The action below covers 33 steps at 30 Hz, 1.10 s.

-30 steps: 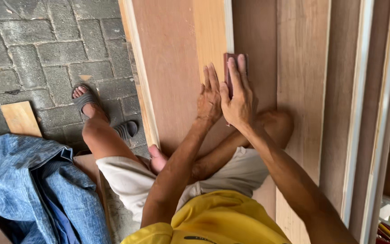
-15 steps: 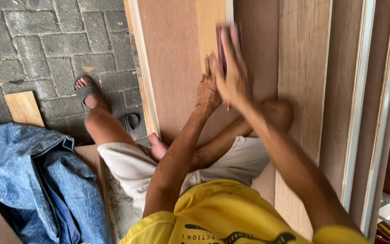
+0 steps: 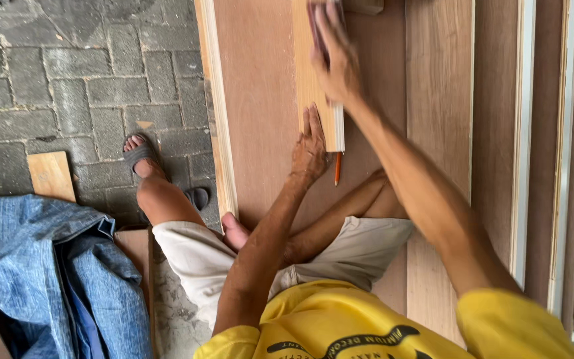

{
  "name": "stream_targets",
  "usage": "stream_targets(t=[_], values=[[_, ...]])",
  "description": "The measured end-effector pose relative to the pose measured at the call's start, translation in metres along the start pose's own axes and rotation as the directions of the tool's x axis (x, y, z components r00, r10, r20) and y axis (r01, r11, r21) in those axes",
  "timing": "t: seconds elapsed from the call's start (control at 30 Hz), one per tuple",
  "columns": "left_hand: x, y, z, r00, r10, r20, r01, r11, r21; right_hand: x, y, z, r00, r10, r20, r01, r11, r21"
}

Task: The person sits on the ground and sands multiple small wooden planks using a sanding block. They flip the planks to sand different sides and occasionally use a pencil to mark the wood before continuing to sand.

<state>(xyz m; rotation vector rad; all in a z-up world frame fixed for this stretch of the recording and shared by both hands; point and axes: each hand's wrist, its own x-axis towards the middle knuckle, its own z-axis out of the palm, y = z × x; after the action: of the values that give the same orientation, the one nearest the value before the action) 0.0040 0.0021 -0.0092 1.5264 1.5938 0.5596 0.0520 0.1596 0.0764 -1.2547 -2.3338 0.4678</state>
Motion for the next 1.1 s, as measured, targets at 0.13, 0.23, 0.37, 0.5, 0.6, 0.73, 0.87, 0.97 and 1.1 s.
stream_targets(t=[0.13,0.23,0.37,0.5,0.6,0.73,0.87,0.97,1.1], values=[[-0.003,0.002,-0.007,0.993,0.110,-0.041,-0.110,0.994,0.000,-0.108,-0.072,-0.034,0.996,0.035,0.080,-0.031,0.998,-0.056],[-0.012,0.016,-0.032,0.992,0.127,0.011,-0.127,0.992,0.022,-0.090,-0.073,-0.040,0.999,-0.029,0.022,0.031,0.994,-0.104],[-0.009,-0.003,0.000,0.954,0.263,-0.144,-0.225,0.946,0.234,0.055,0.014,-0.021,0.994,-0.108,0.007,0.108,0.993,-0.046],[-0.009,0.013,-0.018,0.992,-0.002,0.127,-0.008,0.997,0.081,0.145,0.071,0.000,0.998,-0.047,0.030,0.049,0.997,-0.068],[-0.003,0.007,-0.012,0.997,-0.012,0.076,0.013,1.000,-0.015,0.118,0.064,0.000,0.991,0.120,0.067,-0.099,0.961,-0.257],[-0.009,0.008,-0.010,0.999,0.021,0.034,-0.021,1.000,-0.006,-0.007,0.002,-0.017,0.995,-0.084,0.054,0.085,0.996,-0.016],[-0.010,0.011,-0.022,0.997,0.069,0.040,-0.071,0.997,0.043,-0.038,-0.035,-0.038,0.991,-0.021,0.135,0.028,0.998,-0.054],[-0.006,0.003,-0.002,0.981,0.191,-0.030,-0.169,0.924,0.344,0.062,0.013,-0.022,0.990,-0.140,-0.017,0.139,0.989,-0.047],[-0.007,0.010,-0.018,0.998,0.061,-0.012,-0.059,0.993,0.100,0.155,0.065,-0.004,0.994,-0.109,0.011,0.109,0.974,-0.200]])
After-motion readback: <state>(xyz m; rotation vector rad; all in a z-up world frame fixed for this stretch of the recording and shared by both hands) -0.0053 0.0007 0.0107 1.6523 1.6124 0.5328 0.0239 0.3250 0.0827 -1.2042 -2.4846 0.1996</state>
